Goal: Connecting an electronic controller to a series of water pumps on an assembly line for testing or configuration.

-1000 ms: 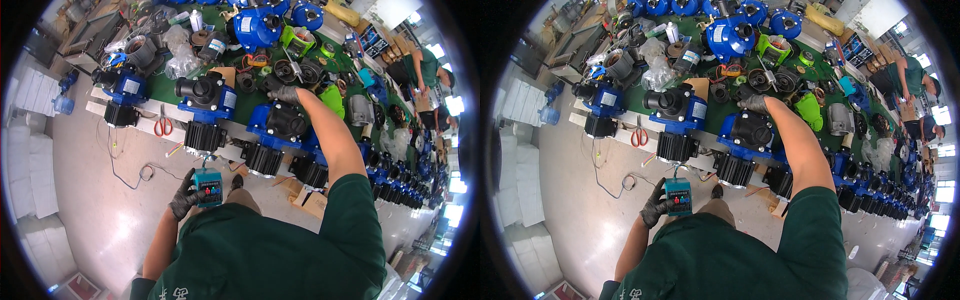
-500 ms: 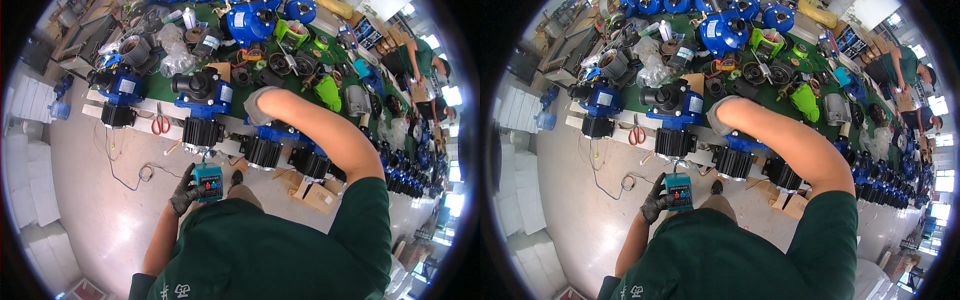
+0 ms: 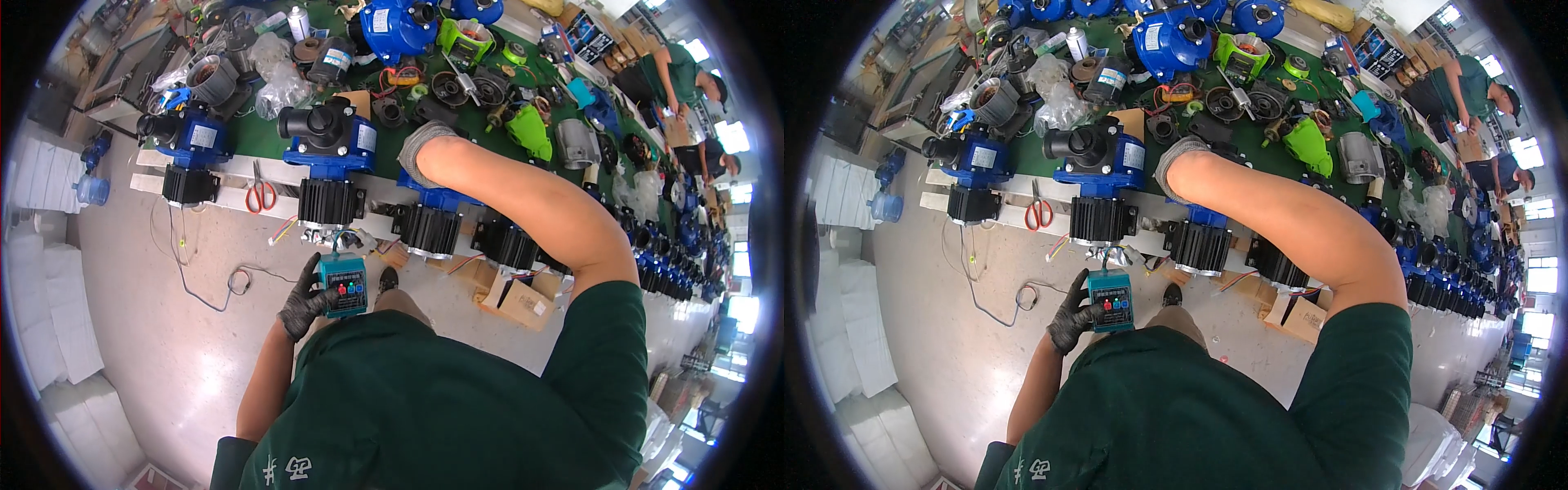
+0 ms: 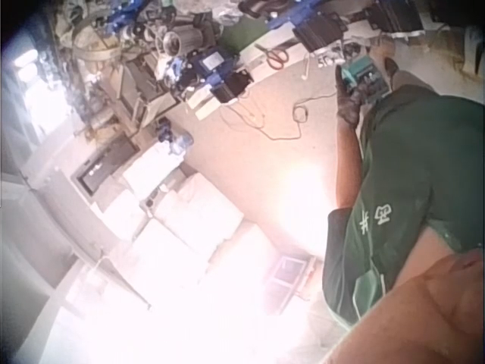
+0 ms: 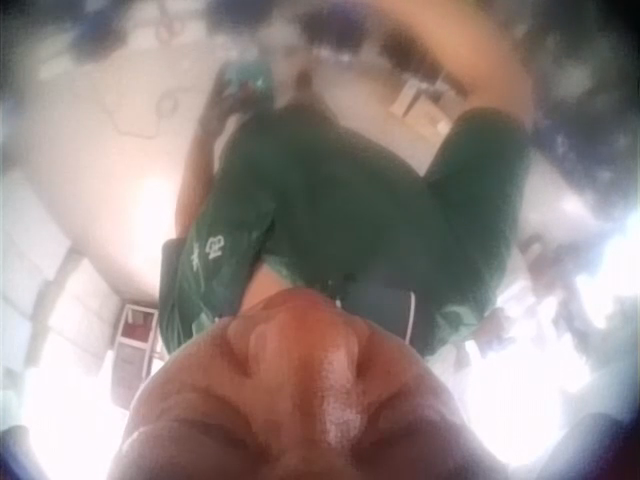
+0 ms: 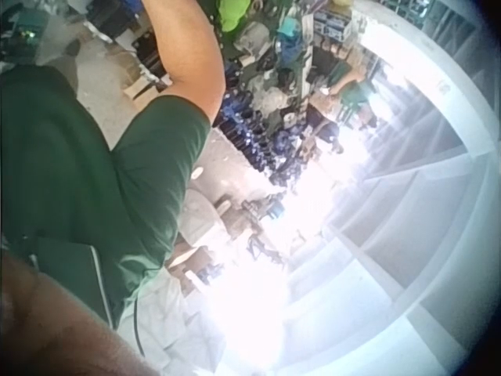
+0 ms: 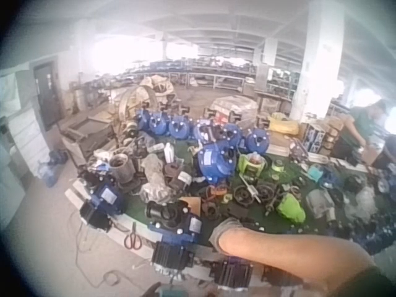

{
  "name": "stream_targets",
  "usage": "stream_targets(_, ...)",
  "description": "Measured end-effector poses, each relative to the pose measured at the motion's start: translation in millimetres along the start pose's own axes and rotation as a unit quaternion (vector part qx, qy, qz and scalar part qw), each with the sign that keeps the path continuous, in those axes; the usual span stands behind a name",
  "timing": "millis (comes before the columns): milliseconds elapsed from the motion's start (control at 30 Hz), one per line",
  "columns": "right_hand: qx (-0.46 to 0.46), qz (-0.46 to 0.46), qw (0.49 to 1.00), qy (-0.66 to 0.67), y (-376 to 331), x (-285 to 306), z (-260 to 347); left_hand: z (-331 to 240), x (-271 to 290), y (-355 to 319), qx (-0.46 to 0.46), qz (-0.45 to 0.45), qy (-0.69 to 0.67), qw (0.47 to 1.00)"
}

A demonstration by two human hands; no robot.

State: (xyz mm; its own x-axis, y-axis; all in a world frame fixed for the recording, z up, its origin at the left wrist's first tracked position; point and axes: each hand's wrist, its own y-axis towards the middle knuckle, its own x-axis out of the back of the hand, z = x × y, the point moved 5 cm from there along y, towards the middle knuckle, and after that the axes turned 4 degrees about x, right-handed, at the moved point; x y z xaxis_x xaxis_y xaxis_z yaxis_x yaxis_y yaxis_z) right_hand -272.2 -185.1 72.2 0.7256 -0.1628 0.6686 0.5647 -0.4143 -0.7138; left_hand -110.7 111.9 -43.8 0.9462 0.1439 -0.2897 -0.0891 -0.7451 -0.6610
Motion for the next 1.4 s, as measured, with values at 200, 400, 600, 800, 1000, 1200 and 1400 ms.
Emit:
stream_targets(200, 0.007, -0.011, 1.000, -0.008, -5, 0, 0, -4, -3, -1, 0.007, 0.004, 0.008, 1.000)
stream_targets(400, 0.003, -0.005, 0.999, -0.035, -10, 2, 3, -7, -4, 2, 0.011, 0.015, 0.011, 1.000)
stream_targets(600, -0.028, -0.015, 0.999, -0.023, -7, 0, 6, -6, -3, 0, 0.023, 0.016, 0.011, 1.000)
stream_targets(800, -0.014, 0.014, 1.000, -0.011, -14, 4, 2, -5, 1, 1, 0.023, 0.019, 0.014, 0.999)
stream_targets(1000, -0.040, -0.136, 0.977, 0.161, -64, 37, -27, -8, 0, 0, 0.020, 0.023, 0.007, 1.000)
stream_targets(1200, -0.094, -0.379, 0.879, 0.273, -125, 35, -42, -8, 2, 0, 0.026, 0.022, 0.001, 0.999)
stream_targets(1400, -0.124, -0.551, 0.663, 0.492, -191, -11, -21, -19, 1, -1, 0.019, 0.034, 0.046, 0.998)
